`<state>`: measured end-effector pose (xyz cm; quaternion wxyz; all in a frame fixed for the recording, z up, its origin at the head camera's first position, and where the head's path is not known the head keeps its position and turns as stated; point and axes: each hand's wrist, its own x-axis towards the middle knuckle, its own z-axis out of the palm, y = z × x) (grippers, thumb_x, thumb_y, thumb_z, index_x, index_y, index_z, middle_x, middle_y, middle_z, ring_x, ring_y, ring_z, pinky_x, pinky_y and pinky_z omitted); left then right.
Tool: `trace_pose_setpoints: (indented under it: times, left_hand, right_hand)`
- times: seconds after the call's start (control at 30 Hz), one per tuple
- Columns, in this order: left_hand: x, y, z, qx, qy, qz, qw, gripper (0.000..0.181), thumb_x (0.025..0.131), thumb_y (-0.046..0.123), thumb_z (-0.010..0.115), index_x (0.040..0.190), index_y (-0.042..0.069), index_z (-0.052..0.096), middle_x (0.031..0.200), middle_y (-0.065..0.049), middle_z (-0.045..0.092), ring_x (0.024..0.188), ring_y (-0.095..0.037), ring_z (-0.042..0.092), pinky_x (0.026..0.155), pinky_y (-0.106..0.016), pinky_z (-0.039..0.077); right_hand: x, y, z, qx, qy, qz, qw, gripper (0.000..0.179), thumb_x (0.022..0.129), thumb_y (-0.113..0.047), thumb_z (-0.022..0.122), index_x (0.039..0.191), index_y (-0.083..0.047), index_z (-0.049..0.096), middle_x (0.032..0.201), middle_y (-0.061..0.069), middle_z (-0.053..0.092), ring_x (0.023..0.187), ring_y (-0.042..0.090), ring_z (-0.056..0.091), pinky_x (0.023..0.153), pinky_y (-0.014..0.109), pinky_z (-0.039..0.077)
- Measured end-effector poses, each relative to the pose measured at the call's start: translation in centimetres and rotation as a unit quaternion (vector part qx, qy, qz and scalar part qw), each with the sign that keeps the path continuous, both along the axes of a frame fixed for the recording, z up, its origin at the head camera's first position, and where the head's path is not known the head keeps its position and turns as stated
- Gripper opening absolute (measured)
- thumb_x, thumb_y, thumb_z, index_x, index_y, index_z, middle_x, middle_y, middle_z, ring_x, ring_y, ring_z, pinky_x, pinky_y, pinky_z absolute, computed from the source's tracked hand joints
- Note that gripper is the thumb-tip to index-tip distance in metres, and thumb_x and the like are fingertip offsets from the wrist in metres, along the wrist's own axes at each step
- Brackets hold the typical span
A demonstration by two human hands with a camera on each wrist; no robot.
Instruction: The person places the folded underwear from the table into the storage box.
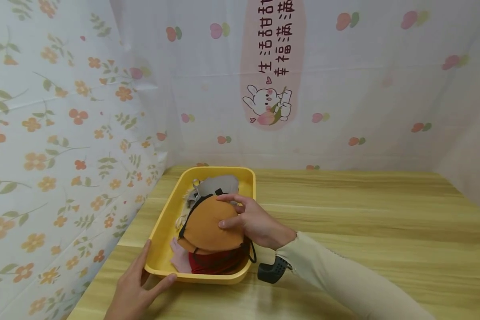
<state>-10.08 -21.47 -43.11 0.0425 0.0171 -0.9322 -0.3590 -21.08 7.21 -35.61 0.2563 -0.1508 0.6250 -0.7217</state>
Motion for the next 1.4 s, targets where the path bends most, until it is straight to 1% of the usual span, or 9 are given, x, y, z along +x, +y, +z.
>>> trace_pose_setpoints:
  times: [0.37,0.7,0.8,0.93,1.0,1.2,1.23,1.3,1.4]
  left_hand:
    - [0.1,0.0,-0.1,0.005,-0.012,0.005,0.9999,0.115,0.082,0.05,0.08,0.162,0.005,0.011,0.162,-0.032,0.023,0.142,-0.046,0.041,0.104,-0.048,0.05]
    - [0.3,-0.2,0.0,-0.003,-0.019,0.007,0.9998,0.114,0.084,0.05,0.078,0.162,0.006,0.009,0.161,-0.033,0.024,0.141,-0.048,0.042,0.104,-0.049,0.051]
    - [0.3,-0.1,-0.1,0.004,-0.014,0.006,0.9999,0.113,0.083,0.049,0.079,0.162,0.006,0.01,0.162,-0.033,0.023,0.141,-0.048,0.042,0.104,-0.049,0.05]
    - [0.3,-0.1,-0.1,0.007,-0.018,0.007,0.9998,0.114,0.083,0.048,0.08,0.162,0.006,0.01,0.162,-0.033,0.023,0.141,-0.047,0.041,0.105,-0.049,0.05]
    - [0.3,-0.1,-0.1,0.004,-0.027,0.009,0.9996,0.114,0.084,0.051,0.078,0.162,0.007,0.008,0.162,-0.032,0.022,0.142,-0.048,0.041,0.105,-0.049,0.05]
    - [0.2,-0.3,0.5,-0.032,-0.05,0.001,0.9983,0.116,0.084,0.056,0.075,0.163,0.007,0.005,0.163,-0.032,0.021,0.143,-0.051,0.036,0.108,-0.053,0.049]
    - [0.1,-0.3,0.6,-0.046,-0.055,-0.005,0.9974,0.115,0.085,0.057,0.074,0.162,0.006,0.004,0.162,-0.033,0.022,0.144,-0.052,0.035,0.109,-0.056,0.048]
    - [-0.1,-0.5,1.2,-0.075,-0.067,-0.026,0.9946,0.115,0.087,0.058,0.071,0.161,0.0,0.004,0.162,-0.035,0.02,0.144,-0.055,0.032,0.111,-0.062,0.043]
    - [-0.6,-0.8,2.3,-0.115,-0.098,-0.061,0.9866,0.115,0.088,0.06,0.068,0.159,-0.007,0.006,0.162,-0.038,0.012,0.144,-0.061,0.024,0.11,-0.071,0.038]
  right_hand:
    - [0.3,-1.6,-1.4,0.122,0.078,0.008,0.9894,0.055,0.086,0.006,0.072,0.137,-0.007,0.056,0.13,0.019,0.06,0.102,0.02,0.065,0.081,0.03,0.061]
    - [0.2,-1.6,-1.3,0.218,0.156,-0.01,0.9634,0.049,0.083,-0.001,0.078,0.128,-0.005,0.061,0.129,0.017,0.058,0.104,0.024,0.061,0.081,0.033,0.058]
    - [0.3,-1.6,-1.3,0.265,0.201,-0.009,0.9431,0.047,0.084,-0.008,0.08,0.128,-0.007,0.063,0.131,0.015,0.059,0.113,0.027,0.059,0.09,0.038,0.057]
    - [0.5,-1.5,-1.3,0.325,0.284,0.0,0.9022,0.047,0.085,-0.015,0.08,0.128,-0.005,0.064,0.132,0.016,0.062,0.121,0.032,0.058,0.098,0.046,0.054]
    - [0.5,-1.6,-1.1,0.354,0.328,0.007,0.8757,0.047,0.086,-0.017,0.079,0.129,-0.004,0.065,0.13,0.016,0.064,0.121,0.033,0.058,0.099,0.046,0.053]
    - [0.9,-1.6,-0.6,0.445,0.445,0.024,0.7766,0.046,0.091,-0.029,0.073,0.13,-0.004,0.065,0.125,0.016,0.067,0.116,0.031,0.059,0.095,0.043,0.055]
    - [1.0,-1.5,-0.4,0.449,0.459,0.019,0.7662,0.046,0.091,-0.029,0.073,0.129,-0.004,0.066,0.126,0.017,0.065,0.116,0.031,0.059,0.095,0.044,0.055]
    - [1.2,-0.9,0.2,0.446,0.476,0.009,0.7578,0.043,0.091,-0.03,0.073,0.127,-0.005,0.067,0.126,0.018,0.063,0.116,0.031,0.059,0.096,0.044,0.055]
    - [1.3,0.7,1.3,0.428,0.487,-0.011,0.7609,0.039,0.091,-0.028,0.074,0.124,-0.007,0.069,0.129,0.018,0.061,0.112,0.031,0.061,0.094,0.045,0.056]
